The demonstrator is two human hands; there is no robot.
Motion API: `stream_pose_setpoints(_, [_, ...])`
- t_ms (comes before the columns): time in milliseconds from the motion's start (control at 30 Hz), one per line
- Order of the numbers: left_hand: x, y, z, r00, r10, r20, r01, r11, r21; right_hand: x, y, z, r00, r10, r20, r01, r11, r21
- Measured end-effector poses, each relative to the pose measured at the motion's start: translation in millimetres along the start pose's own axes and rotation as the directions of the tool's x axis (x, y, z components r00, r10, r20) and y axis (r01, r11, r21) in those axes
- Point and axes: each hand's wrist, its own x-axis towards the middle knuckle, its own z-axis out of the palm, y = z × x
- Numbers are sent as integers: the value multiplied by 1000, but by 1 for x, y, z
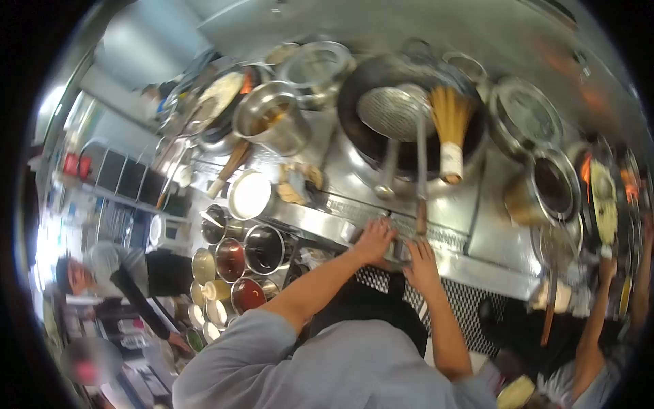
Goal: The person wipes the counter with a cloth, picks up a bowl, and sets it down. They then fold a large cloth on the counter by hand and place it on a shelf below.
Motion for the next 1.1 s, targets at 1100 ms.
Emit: stream_pose_setpoints(1100, [-127, -266, -260, 829, -557, -56, 47, 168, -985, 299, -189, 147, 784, -202, 587, -621, -257, 740])
